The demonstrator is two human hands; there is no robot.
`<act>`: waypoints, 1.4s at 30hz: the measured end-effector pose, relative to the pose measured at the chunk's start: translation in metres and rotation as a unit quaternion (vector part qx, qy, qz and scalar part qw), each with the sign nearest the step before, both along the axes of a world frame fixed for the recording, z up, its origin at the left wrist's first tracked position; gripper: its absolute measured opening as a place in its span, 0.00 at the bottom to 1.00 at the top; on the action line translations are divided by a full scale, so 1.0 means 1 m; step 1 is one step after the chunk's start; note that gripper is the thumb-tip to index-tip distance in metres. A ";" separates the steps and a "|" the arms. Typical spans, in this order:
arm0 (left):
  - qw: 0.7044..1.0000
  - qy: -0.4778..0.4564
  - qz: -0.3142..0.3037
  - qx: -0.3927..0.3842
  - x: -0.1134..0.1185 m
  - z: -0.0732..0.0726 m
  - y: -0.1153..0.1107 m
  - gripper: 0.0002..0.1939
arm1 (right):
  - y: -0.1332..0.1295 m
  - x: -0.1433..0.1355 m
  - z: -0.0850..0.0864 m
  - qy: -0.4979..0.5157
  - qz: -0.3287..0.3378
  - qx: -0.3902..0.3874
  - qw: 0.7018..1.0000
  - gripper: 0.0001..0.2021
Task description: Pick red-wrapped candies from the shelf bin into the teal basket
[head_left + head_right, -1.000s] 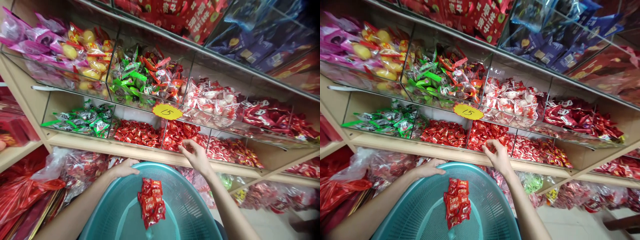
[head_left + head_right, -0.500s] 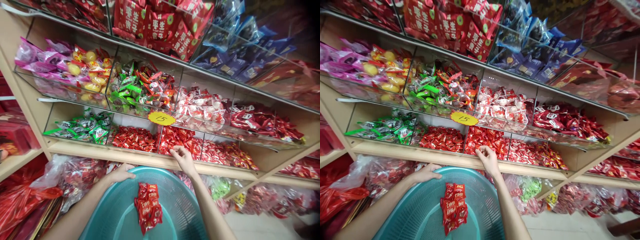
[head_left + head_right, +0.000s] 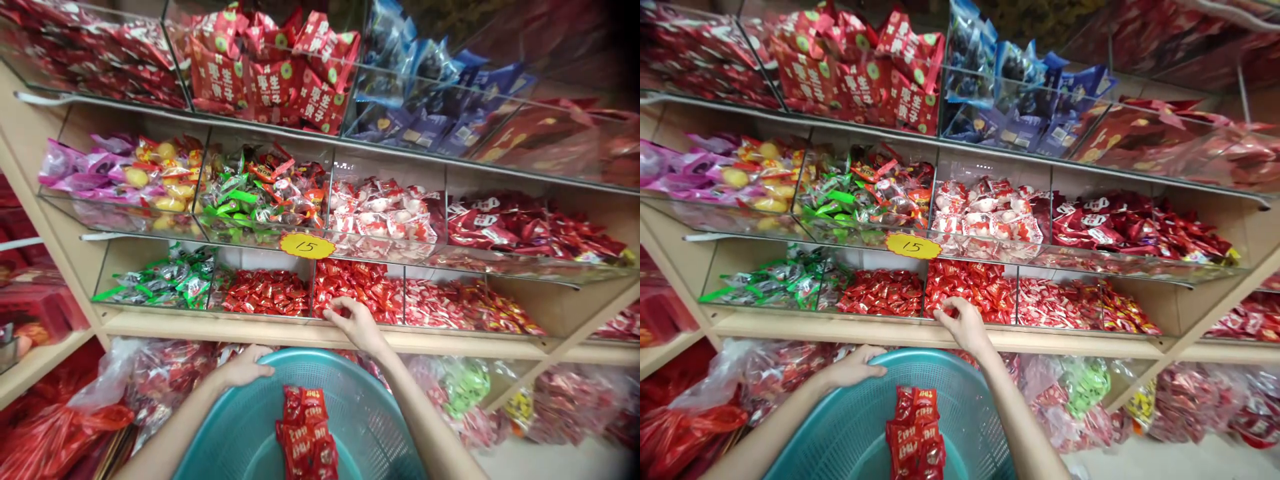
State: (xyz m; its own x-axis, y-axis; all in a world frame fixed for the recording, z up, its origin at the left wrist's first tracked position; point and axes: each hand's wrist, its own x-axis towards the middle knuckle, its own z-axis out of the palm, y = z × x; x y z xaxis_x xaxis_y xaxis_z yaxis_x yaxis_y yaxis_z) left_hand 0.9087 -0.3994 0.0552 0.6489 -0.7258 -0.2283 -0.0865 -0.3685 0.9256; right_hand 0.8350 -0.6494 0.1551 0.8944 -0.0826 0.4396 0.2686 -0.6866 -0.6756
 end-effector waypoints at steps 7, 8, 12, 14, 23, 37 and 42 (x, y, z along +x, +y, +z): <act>0.999 -0.014 -0.024 -0.016 -0.001 0.005 -0.012 0.15 | 0.001 -0.008 -0.003 -0.049 -0.026 -0.095 0.994 0.09; 0.999 -0.018 -0.024 -0.018 -0.001 0.004 -0.012 0.15 | 0.001 -0.008 -0.004 -0.049 -0.028 -0.078 0.995 0.08; 0.999 -0.013 -0.022 -0.021 0.002 0.000 -0.011 0.16 | -0.001 -0.004 -0.007 -0.033 -0.017 0.007 0.999 0.07; 0.999 -0.009 -0.026 -0.018 0.001 0.001 -0.011 0.17 | -0.003 -0.003 -0.008 -0.037 -0.022 0.048 0.998 0.08; 0.999 -0.014 -0.043 -0.009 -0.006 0.017 -0.016 0.18 | 0.010 -0.041 0.016 -0.080 0.015 0.146 0.986 0.09; 1.000 0.001 -0.031 -0.001 -0.004 0.010 -0.015 0.18 | 0.019 -0.088 -0.082 0.190 0.221 -0.213 0.933 0.04; 0.999 -0.008 -0.048 0.000 -0.004 0.012 -0.016 0.18 | 0.017 -0.094 -0.089 0.219 0.177 -0.297 0.912 0.08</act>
